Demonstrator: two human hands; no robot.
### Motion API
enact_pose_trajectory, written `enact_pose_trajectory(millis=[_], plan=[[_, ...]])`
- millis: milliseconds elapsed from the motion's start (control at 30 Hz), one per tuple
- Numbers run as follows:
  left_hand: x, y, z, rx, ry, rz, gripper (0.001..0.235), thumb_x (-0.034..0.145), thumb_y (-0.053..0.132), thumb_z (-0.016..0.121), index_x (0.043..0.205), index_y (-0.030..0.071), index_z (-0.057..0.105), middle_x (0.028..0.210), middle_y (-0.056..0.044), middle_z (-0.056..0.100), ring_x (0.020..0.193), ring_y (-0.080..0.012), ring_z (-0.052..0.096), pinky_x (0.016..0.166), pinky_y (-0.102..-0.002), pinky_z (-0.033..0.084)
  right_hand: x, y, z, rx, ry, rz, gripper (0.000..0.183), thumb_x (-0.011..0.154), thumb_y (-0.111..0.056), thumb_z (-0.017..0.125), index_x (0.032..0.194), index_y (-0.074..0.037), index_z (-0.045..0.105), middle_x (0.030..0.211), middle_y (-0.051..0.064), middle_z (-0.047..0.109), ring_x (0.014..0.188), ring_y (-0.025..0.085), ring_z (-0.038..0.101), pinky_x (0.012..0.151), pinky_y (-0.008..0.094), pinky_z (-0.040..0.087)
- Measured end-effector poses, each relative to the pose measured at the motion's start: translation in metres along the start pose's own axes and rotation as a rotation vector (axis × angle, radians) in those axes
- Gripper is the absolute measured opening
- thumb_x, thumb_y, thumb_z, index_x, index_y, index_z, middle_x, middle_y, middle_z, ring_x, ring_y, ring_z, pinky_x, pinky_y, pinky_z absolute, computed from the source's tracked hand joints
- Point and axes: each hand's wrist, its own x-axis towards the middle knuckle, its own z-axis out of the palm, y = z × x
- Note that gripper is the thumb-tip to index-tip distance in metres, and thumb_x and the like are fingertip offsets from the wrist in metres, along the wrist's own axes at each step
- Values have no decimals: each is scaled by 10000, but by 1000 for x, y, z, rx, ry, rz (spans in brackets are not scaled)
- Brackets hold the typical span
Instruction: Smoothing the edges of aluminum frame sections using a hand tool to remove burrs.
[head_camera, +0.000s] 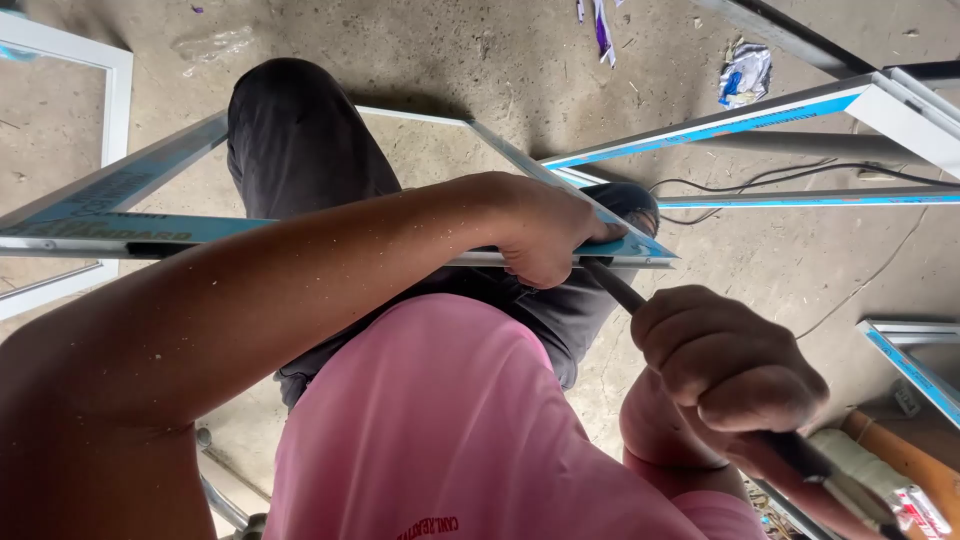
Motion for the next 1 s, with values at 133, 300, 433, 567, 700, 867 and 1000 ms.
enact_pose_trajectory(millis=[133, 300, 433, 567, 700, 867, 1000], plan=[[1, -1, 0, -15, 11, 36, 966, 752, 47, 497, 1654, 288, 248, 1460, -121, 559, 1270, -332, 576, 893, -392, 517, -2, 3, 5, 43, -55, 19, 634, 1176, -491, 364, 652, -141, 295, 499, 3, 188, 383, 163, 164, 425, 366, 214], [-5, 5, -2, -16, 13, 28, 885, 731, 19, 490, 1580, 245, 390, 1219, -135, 664, 1045, -314, 657, 789, -395, 523, -13, 22, 8, 58, 70, -13, 639, 1054, -650, 308, 672, -139, 298, 487, -3, 209, 370, 150, 198, 413, 336, 217], [-2, 3, -1, -66, 16, -5, 1000, 739, 49, 467, 1662, 336, 211, 1580, -99, 448, 1378, -306, 510, 994, -362, 492, -9, 7, 5, -37, 42, 15, 644, 1048, -676, 253, 682, -147, 277, 497, 6, 220, 396, 177, 229, 427, 367, 285], [-4, 2, -1, -40, 23, -14, 980, 757, 70, 473, 1660, 351, 220, 1538, -89, 491, 1308, -312, 555, 932, -366, 498, -11, -13, 26, -181, 167, 106, 564, 1103, -499, 402, 664, -162, 290, 493, 16, 197, 397, 184, 226, 462, 376, 283], [3, -5, 4, -173, 114, 49, 905, 611, -20, 616, 1494, 165, 547, 1232, -232, 699, 1141, -427, 688, 888, -474, 569, -7, 11, 16, -32, 30, 51, 477, 992, -323, 519, 550, -174, 422, 415, -27, 374, 341, 128, 354, 425, 340, 423], [-1, -1, -3, -35, 28, -4, 1017, 720, 54, 516, 1656, 339, 241, 1483, -111, 548, 1245, -309, 604, 891, -352, 521, -15, 14, 10, -58, 97, -7, 606, 1109, -587, 372, 686, -154, 342, 487, -8, 260, 374, 179, 249, 423, 380, 270], [-2, 4, -5, 5, -4, -35, 1075, 721, 16, 540, 1673, 341, 162, 1557, -117, 465, 1328, -295, 545, 880, -341, 523, -16, 21, 15, -31, 144, 33, 700, 1044, -696, 327, 641, -124, 316, 490, 14, 243, 394, 182, 246, 440, 370, 300]])
